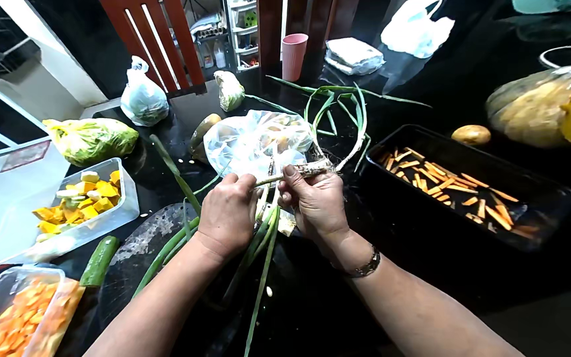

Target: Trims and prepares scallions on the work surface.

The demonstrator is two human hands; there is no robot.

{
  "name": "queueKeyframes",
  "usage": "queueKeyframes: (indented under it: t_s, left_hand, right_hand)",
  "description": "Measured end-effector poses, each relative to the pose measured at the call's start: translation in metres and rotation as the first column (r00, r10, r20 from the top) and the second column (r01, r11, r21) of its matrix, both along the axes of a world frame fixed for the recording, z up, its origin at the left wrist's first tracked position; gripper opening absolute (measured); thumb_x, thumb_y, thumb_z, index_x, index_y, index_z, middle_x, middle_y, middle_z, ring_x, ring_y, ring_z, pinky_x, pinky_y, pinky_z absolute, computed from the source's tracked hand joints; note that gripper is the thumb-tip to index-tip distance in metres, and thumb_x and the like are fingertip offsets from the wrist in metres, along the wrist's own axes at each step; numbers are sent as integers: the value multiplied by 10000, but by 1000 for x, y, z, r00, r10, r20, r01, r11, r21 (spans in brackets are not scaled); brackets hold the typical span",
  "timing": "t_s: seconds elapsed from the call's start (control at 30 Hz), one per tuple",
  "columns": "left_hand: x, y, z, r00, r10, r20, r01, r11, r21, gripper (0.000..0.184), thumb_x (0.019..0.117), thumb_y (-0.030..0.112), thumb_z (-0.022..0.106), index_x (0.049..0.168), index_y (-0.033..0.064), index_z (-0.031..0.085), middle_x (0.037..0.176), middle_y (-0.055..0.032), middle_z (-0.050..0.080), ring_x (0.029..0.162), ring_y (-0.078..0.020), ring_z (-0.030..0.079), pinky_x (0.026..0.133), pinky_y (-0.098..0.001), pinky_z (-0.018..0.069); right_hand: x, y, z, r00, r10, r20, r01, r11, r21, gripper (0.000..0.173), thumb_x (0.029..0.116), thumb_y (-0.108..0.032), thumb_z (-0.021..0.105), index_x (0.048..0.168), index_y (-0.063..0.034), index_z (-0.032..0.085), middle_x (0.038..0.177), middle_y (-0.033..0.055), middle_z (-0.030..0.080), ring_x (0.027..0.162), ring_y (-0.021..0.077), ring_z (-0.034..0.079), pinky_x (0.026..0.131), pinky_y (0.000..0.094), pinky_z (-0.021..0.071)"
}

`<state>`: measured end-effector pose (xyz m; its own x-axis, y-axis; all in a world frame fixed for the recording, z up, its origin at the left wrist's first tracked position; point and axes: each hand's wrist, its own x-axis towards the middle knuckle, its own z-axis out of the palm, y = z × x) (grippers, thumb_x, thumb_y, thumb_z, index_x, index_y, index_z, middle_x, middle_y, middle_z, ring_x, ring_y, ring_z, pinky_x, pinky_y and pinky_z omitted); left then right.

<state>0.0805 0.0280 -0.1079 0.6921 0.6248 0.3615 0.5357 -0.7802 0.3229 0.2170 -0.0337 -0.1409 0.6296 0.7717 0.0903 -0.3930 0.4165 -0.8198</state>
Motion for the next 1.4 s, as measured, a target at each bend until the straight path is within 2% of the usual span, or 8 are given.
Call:
queueKeyframes:
  t_s: [0.23, 0.37, 0.57, 0.67, 0.77, 0.93, 1.23, 1.4]
  left_hand:
    - [-8, 4, 0, 989, 15, 147, -3, 997, -78, 185, 998, 51, 600, 1100, 24, 753, 853, -98, 632, 750, -192, 626, 698, -343, 537]
    - [-12, 6, -3, 968, 58, 245, -25, 990, -138, 106, 969, 55, 661, 1012, 25, 753, 834, -56, 642, 706, -93, 604, 663, -235, 514]
    - [-10, -3, -5, 934, 95, 344, 2, 962, -272, 30, 913, 30, 729, 941, 20, 727, 877, -50, 693, 709, -55, 642, 671, -216, 554]
    - [-10, -6, -1, 948, 74, 311, 49, 928, -370, 49, 919, 19, 719, 967, 27, 723, 860, -35, 693, 674, -43, 629, 651, -207, 547]
    - [-21, 1, 14, 972, 41, 233, 79, 871, -485, 154, 1017, 78, 595, 1076, 40, 733, 844, -17, 714, 673, -36, 635, 646, -226, 541]
    - [-56, 23, 37, 990, -11, 140, 78, 873, -481, 213, 1026, 67, 516, 1042, 28, 725, 846, -30, 722, 756, -90, 688, 736, -281, 582]
    - [-57, 10, 30, 985, -58, 165, 137, 844, -519, 117, 948, 59, 643, 1013, 70, 739, 833, 20, 714, 699, -19, 641, 653, -197, 532]
    - [-42, 2, 17, 984, 18, 176, 71, 871, -486, 22, 941, 58, 692, 944, 68, 712, 755, 4, 675, 627, -41, 611, 596, -217, 518]
  right_hand:
    - [3, -2, 8, 965, 145, -217, -155, 987, -31, 157, 1031, 6, 537, 918, -17, 643, 737, 74, 699, 542, 95, 639, 527, 240, 576]
    - [1, -2, 6, 952, 175, -250, -196, 979, -61, 159, 1049, -40, 525, 940, -31, 640, 752, 68, 693, 558, 101, 637, 540, 249, 575]
    - [-8, -5, -4, 927, 314, -204, -331, 942, -50, 184, 1022, -7, 550, 902, -2, 689, 743, 77, 687, 547, 98, 615, 549, 253, 570]
    - [-11, -6, -5, 926, 317, -203, -339, 938, -79, 206, 1013, 18, 554, 864, 0, 696, 706, 78, 685, 540, 92, 615, 546, 234, 561]
    - [-7, -5, -4, 932, 312, -184, -328, 942, -66, 239, 1026, 15, 526, 853, -2, 689, 705, 77, 691, 541, 96, 619, 558, 241, 566]
    - [1, -6, -2, 929, 336, -153, -337, 941, 22, 249, 1037, 8, 500, 886, -15, 696, 734, 78, 707, 562, 95, 640, 572, 244, 582]
    - [4, -8, -2, 910, 404, -96, -388, 910, 149, 262, 1050, -27, 467, 946, -48, 706, 789, 73, 715, 609, 105, 660, 607, 261, 596]
    - [-3, -7, -3, 933, 345, -103, -341, 939, 49, 175, 1026, -19, 515, 938, -75, 656, 761, 45, 682, 575, 96, 627, 577, 258, 578]
